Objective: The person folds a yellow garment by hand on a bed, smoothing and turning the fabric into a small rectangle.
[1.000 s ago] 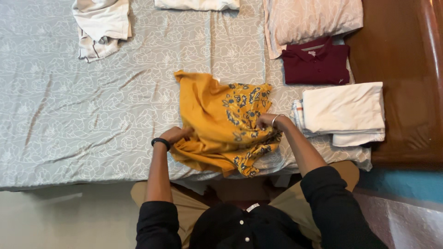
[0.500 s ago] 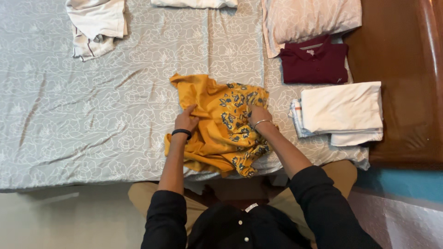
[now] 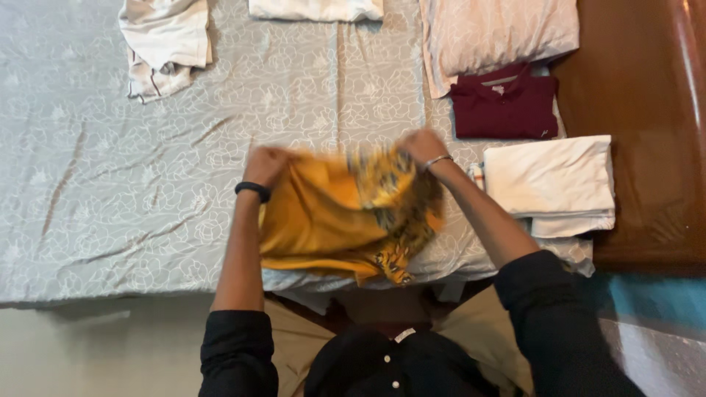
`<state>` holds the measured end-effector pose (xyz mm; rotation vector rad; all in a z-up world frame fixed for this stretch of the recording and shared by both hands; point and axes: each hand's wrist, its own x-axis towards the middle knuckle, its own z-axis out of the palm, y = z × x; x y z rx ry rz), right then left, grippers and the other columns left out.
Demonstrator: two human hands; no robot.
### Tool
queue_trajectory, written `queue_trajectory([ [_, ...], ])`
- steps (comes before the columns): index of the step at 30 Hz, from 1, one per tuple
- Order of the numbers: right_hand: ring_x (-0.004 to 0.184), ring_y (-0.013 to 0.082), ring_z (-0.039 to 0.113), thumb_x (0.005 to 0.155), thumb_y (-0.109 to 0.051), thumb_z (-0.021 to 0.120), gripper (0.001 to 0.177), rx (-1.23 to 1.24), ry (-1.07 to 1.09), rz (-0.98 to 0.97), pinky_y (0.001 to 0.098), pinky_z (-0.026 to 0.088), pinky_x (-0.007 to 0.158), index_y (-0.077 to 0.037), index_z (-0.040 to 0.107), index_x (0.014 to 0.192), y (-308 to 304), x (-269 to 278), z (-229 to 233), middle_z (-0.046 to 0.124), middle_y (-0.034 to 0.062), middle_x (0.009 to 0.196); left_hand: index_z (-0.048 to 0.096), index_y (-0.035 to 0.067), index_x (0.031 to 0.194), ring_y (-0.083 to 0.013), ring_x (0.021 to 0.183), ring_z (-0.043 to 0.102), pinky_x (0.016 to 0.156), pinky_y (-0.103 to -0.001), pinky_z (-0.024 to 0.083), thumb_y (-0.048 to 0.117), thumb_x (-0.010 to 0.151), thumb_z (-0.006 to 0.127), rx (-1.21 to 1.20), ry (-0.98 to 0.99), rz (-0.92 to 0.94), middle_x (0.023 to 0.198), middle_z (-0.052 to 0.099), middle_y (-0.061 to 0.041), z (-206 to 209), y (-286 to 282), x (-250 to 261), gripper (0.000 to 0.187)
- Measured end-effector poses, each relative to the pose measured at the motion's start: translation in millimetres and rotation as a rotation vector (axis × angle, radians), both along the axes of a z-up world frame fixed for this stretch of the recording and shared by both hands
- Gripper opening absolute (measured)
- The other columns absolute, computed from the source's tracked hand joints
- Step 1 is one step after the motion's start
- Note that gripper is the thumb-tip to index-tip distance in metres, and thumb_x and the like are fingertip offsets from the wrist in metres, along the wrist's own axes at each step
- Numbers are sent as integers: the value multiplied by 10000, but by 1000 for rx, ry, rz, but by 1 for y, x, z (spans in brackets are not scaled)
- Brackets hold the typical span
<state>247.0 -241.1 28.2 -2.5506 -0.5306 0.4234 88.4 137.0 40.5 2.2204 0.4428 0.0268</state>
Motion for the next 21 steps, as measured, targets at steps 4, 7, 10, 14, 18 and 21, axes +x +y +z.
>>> queue_trajectory([
  [4,1194,302,583,866,-240,712,859,590,-235,-296,482,545,977,-124,262,1588,19,3,50,382,168,1568,324,160,1620,-408,1270,554,1040,-458,495,446,895,763,187,-372,51,1514,406,-251,19,-2,24,894],
  [7,1494,512,210,939,-161,779,1055,483,-549,-133,608,258,1158,-53,11,1655,29,-2,39,76,320,1677,178,260,1643,-452,1431,388,1057,-589,389,502,865,806,291,-163,72,1681,176,-243,-2,-16,23,1029],
  [10,1474,391,357,900,-209,740,854,381,-268,-272,498,342,1169,-83,280,1609,19,-36,-2,356,212,1598,190,293,1633,-439,1495,319,1087,-660,330,490,832,816,344,6,103,1668,210,-214,-45,-25,11,1035],
  [14,1283,438,519,850,-318,757,836,184,-72,-429,484,457,1060,36,352,1490,-10,-62,-59,492,304,1404,280,228,1600,-485,1428,342,1113,-583,370,442,788,818,366,159,214,1625,274,-254,-113,-25,-25,997],
  [18,1102,451,661,894,-466,719,658,7,-67,-552,507,541,932,80,597,1241,-28,-82,-99,666,305,1191,375,105,1556,-482,1388,409,1129,-527,415,416,792,809,406,52,238,1536,402,-272,-140,-21,-55,932],
  [21,939,431,693,857,-549,754,649,-25,102,-641,497,553,835,90,729,972,-38,-75,-115,706,301,986,464,91,1506,-475,1275,544,1041,-515,489,363,830,740,347,119,422,1453,514,-264,-130,-26,-75,778],
])
